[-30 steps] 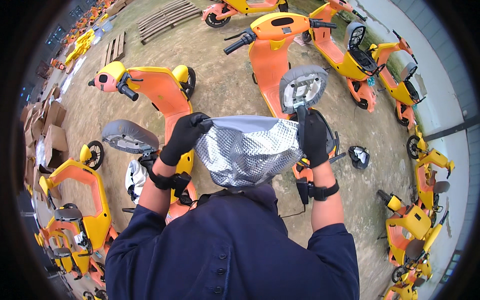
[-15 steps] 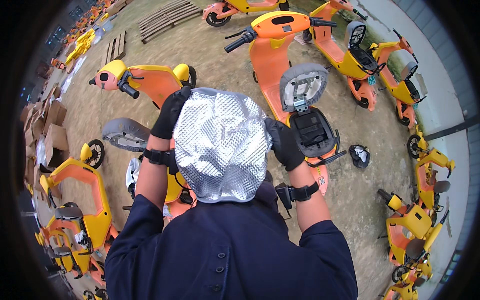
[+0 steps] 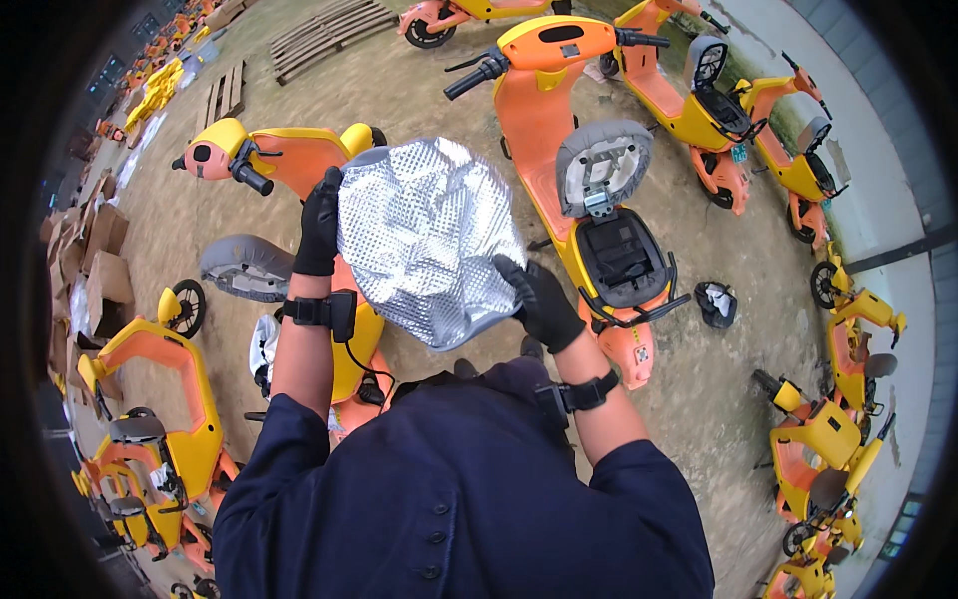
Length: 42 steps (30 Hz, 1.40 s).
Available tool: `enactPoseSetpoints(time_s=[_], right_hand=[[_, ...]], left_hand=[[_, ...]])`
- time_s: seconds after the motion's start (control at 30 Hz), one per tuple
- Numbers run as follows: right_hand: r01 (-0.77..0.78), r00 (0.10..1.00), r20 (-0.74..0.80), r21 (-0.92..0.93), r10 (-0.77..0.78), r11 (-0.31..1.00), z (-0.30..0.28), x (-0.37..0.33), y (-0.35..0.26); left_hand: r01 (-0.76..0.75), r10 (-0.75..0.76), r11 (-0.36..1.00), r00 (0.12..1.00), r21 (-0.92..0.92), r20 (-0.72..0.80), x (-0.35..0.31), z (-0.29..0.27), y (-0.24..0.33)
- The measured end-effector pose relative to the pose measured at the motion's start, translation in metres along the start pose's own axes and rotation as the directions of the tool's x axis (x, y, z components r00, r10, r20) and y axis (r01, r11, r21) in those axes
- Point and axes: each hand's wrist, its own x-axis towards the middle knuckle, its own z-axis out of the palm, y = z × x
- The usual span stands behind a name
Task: The person attaches a padded seat and a reflective cover to an electric scooter frame by hand, fitting the components onto the rear mounting points and securing them into place.
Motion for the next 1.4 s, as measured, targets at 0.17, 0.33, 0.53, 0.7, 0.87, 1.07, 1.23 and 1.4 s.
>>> enactPoseSetpoints(time_s=[0.17, 0.33, 0.53, 0.7, 0.87, 1.07, 1.23, 1.4], right_hand=[[-0.469, 0.706, 0.012, 0.756, 0.708, 0.455, -0.031, 0.029, -0.022], [-0.422, 0.904, -0.218, -0.325, 0.367, 0.846, -0.063, 0.030, -0.007], [-0.597, 0.772, 0.187, 0.541, 0.607, 0.593, -0.092, 0.067, -0.028], [-0.486, 0.874, 0.347, 0.654, 0.342, 0.579, -0.079, 0.098, -0.050], [-0.491, 0.790, 0.063, 0.661, 0.610, 0.567, -0.081, 0.064, -0.035], [-0.391, 0.828, -0.301, 0.297, 0.474, 0.871, -0.050, 0.012, -0.008], [-0.599, 0.794, 0.209, 0.426, 0.570, 0.678, -0.104, 0.024, -0.028], [-0.470, 0.817, 0.113, 0.698, 0.565, 0.540, -0.080, 0.019, -0.009]], left_hand=[[-0.261, 0.293, 0.890, 0.956, 0.373, -0.029, -0.007, -0.017, 0.013], [-0.434, 0.453, 0.676, 0.882, 0.595, 0.129, -0.008, -0.028, -0.013], [-0.102, 0.004, 0.854, 0.982, 0.511, 0.190, -0.002, 0.004, 0.014], [-0.467, 0.256, 0.862, 0.736, 0.197, 0.627, 0.003, 0.102, 0.075], [0.116, -0.283, 0.932, 0.824, 0.342, 0.491, -0.007, 0.088, 0.064], [-0.019, -0.145, 0.944, 0.872, 0.331, 0.467, -0.010, 0.099, 0.068], [-0.062, -0.156, 0.942, 0.788, 0.329, 0.596, -0.007, 0.066, 0.049], [-0.021, -0.012, 0.997, 0.913, 0.076, 0.409, -0.012, 0.058, 0.023]])
